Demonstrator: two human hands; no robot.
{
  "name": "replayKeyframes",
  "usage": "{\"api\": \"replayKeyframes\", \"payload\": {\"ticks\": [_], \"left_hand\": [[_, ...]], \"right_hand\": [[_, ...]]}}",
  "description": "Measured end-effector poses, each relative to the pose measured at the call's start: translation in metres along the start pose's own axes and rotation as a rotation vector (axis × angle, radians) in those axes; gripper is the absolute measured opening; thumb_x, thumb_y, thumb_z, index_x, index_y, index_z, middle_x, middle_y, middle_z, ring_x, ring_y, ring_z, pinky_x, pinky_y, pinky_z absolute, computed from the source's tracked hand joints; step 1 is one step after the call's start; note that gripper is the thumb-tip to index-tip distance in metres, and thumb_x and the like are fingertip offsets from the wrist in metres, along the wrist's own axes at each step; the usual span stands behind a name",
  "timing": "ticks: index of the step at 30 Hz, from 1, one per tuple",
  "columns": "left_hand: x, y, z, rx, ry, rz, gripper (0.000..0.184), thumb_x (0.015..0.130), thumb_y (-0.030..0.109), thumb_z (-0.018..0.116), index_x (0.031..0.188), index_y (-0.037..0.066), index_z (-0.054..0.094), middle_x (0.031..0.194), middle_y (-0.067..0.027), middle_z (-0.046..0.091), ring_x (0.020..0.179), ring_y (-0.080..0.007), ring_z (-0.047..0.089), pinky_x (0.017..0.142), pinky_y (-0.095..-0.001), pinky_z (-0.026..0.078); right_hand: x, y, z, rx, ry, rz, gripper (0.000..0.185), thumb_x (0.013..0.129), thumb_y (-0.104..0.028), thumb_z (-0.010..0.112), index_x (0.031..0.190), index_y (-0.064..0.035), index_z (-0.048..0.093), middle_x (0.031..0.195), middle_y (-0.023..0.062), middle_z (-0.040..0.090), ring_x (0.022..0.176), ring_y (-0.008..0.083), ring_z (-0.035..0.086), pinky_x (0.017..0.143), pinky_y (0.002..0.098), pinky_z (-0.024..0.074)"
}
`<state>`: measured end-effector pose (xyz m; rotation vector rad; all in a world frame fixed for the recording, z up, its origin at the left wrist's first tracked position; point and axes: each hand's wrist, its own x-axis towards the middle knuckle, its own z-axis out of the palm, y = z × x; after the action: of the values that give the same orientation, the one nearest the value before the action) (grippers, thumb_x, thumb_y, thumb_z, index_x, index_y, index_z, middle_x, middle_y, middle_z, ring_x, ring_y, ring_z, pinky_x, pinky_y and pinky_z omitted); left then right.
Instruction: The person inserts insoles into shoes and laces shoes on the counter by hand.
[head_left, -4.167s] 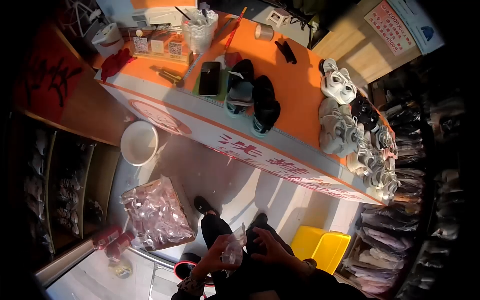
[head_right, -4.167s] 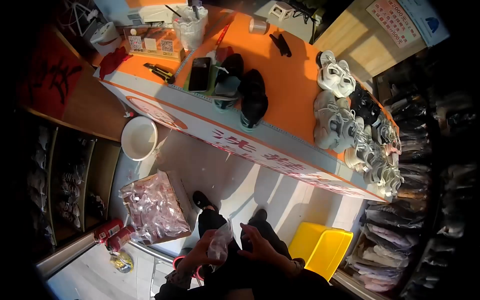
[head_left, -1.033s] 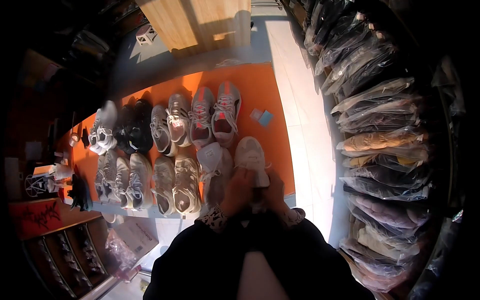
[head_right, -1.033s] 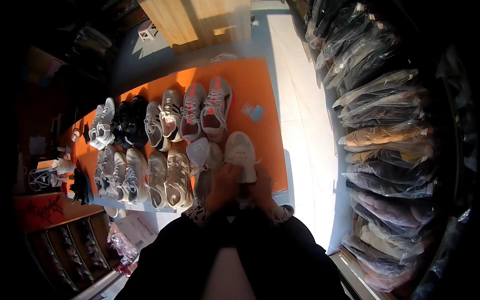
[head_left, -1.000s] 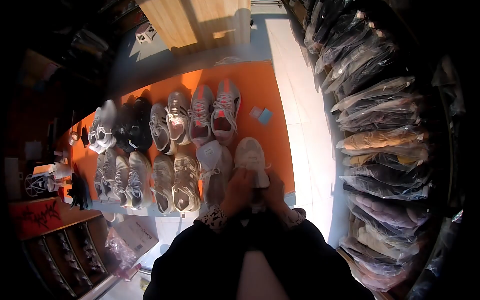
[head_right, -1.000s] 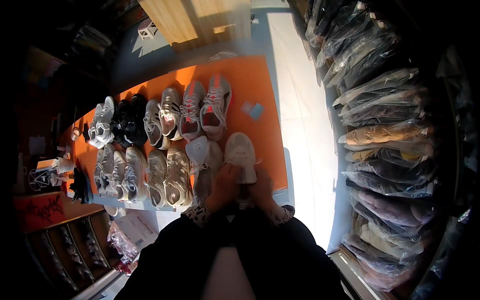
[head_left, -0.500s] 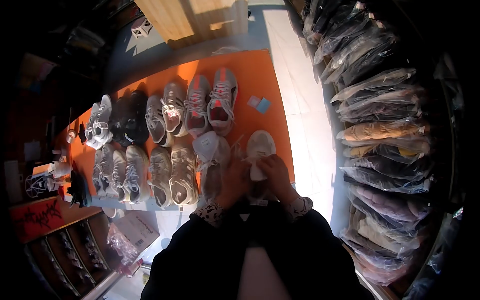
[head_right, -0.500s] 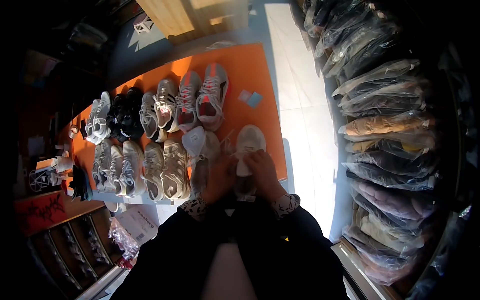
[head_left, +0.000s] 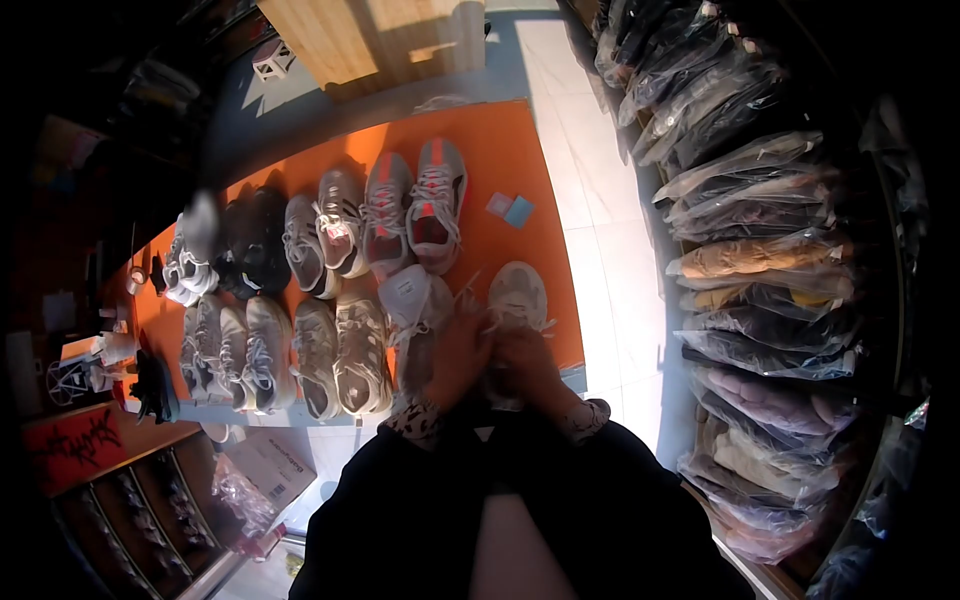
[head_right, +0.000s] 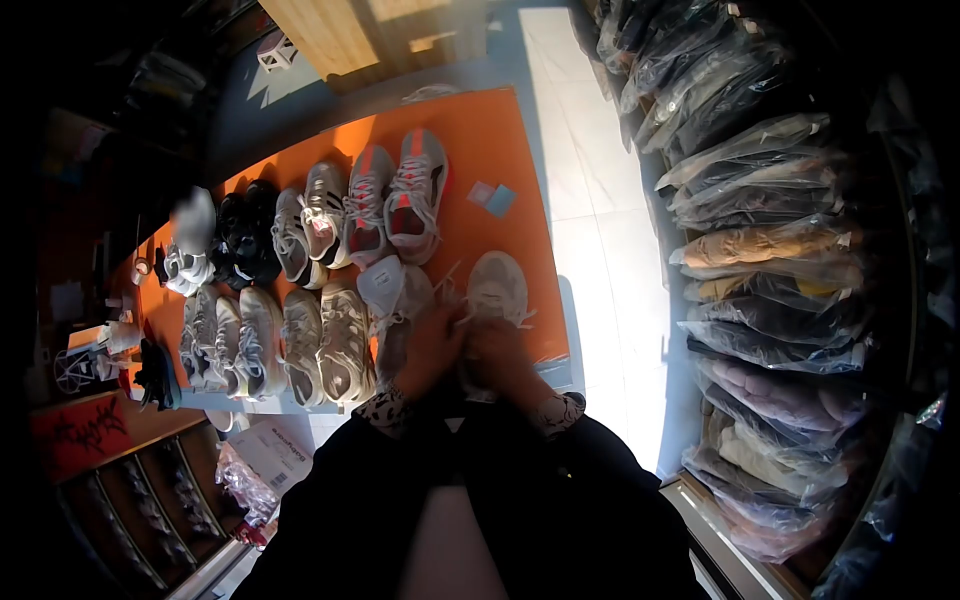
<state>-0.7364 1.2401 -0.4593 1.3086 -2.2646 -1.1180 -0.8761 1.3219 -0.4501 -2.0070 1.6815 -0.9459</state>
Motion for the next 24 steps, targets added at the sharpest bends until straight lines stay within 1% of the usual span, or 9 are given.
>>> {"api": "replayKeyframes", "payload": {"ticks": [3, 7, 9, 13, 14, 16, 19, 22, 24], "left_hand": [[0.013, 0.011, -0.002, 0.092, 0.035, 0.154, 0.022, 0.083, 0.017, 0.062, 0.104, 0.009, 0.064, 0.108, -0.0146, 0.06, 0.103, -0.0334, 0.058, 0.083, -0.0418, 0.049], [0.026, 0.019, -0.004, 0.065, 0.045, 0.145, 0.016, 0.084, 0.018, 0.061, 0.095, 0.008, 0.067, 0.108, -0.0172, 0.058, 0.102, -0.0349, 0.057, 0.083, -0.0442, 0.049], [0.029, 0.014, 0.0, 0.079, 0.095, 0.19, 0.014, 0.085, 0.017, 0.06, 0.089, 0.006, 0.068, 0.106, -0.0195, 0.057, 0.101, -0.0363, 0.057, 0.083, -0.0447, 0.048], [0.033, -0.012, 0.019, 0.054, -0.078, 0.016, 0.018, 0.086, 0.015, 0.059, 0.096, 0.003, 0.066, 0.107, -0.0206, 0.057, 0.098, -0.0369, 0.057, 0.082, -0.0442, 0.049], [0.03, -0.039, 0.036, 0.009, -0.005, 0.053, 0.018, 0.09, 0.016, 0.054, 0.095, 0.003, 0.065, 0.097, -0.0168, 0.061, 0.089, -0.0321, 0.06, 0.077, -0.0407, 0.049], [0.025, -0.042, 0.031, -0.036, 0.063, 0.087, 0.02, 0.095, 0.017, 0.05, 0.094, 0.003, 0.064, 0.087, -0.013, 0.064, 0.08, -0.0273, 0.063, 0.072, -0.0371, 0.05], [0.024, -0.009, -0.003, -0.5, 0.064, -0.15, 0.022, 0.098, 0.017, 0.045, 0.09, 0.004, 0.06, 0.08, -0.0063, 0.061, 0.071, -0.0151, 0.059, 0.064, -0.0304, 0.049], [0.029, -0.014, -0.008, -0.783, 0.059, -0.387, 0.013, 0.091, 0.01, 0.05, 0.091, 0.001, 0.058, 0.081, -0.0102, 0.056, 0.072, -0.0214, 0.057, 0.062, -0.0335, 0.047], [0.034, 0.004, -0.022, -1.086, 0.101, -0.516, 0.014, 0.093, 0.01, 0.047, 0.081, 0.004, 0.053, 0.071, -0.0056, 0.054, 0.062, -0.0147, 0.051, 0.056, -0.0281, 0.042]], "right_hand": [[-0.003, -0.005, -0.009, 0.291, 0.247, 0.271, 0.018, 0.076, -0.01, 0.066, 0.093, -0.0032, 0.064, 0.095, 0.0099, 0.066, 0.092, 0.0278, 0.063, 0.082, 0.0401, 0.0496], [0.007, 0.01, -0.02, 0.464, 0.177, 0.681, 0.018, 0.085, -0.012, 0.063, 0.098, 0.0004, 0.061, 0.099, 0.0124, 0.065, 0.093, 0.0271, 0.063, 0.077, 0.0374, 0.0529], [0.019, 0.012, -0.028, 1.179, 0.483, 0.985, 0.025, 0.087, -0.015, 0.064, 0.103, 0.0044, 0.058, 0.101, 0.0153, 0.063, 0.089, 0.0259, 0.064, 0.077, 0.0349, 0.0547], [0.027, 0.021, -0.031, 1.243, 0.507, 1.088, 0.024, 0.088, -0.016, 0.063, 0.103, 0.0023, 0.058, 0.093, 0.0121, 0.063, 0.086, 0.0207, 0.065, 0.073, 0.0302, 0.0553], [0.03, 0.017, -0.034, 1.244, 0.509, 1.088, 0.024, 0.088, -0.016, 0.063, 0.103, 0.0023, 0.058, 0.093, 0.0121, 0.063, 0.086, 0.0207, 0.065, 0.073, 0.0302, 0.0553], [0.039, 0.001, -0.041, 0.551, 0.222, 1.02, 0.022, 0.084, -0.017, 0.066, 0.096, 0.0006, 0.061, 0.088, 0.0123, 0.064, 0.083, 0.0218, 0.066, 0.071, 0.0319, 0.054], [0.019, -0.007, -0.011, 0.352, 0.258, 0.658, 0.025, 0.08, -0.017, 0.066, 0.095, 0.0017, 0.061, 0.098, 0.0195, 0.063, 0.084, 0.031, 0.065, 0.071, 0.038, 0.0525], [0.007, -0.012, -0.003, 0.296, 0.185, 0.463, 0.014, 0.076, -0.01, 0.061, 0.085, -0.0001, 0.058, 0.094, 0.0177, 0.06, 0.087, 0.0342, 0.06, 0.074, 0.0419, 0.0493], [0.004, -0.01, 0.0, 0.154, 0.098, 0.322, 0.012, 0.073, -0.008, 0.06, 0.082, -0.001, 0.057, 0.092, 0.0168, 0.059, 0.088, 0.0341, 0.058, 0.076, 0.0429, 0.0481]]}}
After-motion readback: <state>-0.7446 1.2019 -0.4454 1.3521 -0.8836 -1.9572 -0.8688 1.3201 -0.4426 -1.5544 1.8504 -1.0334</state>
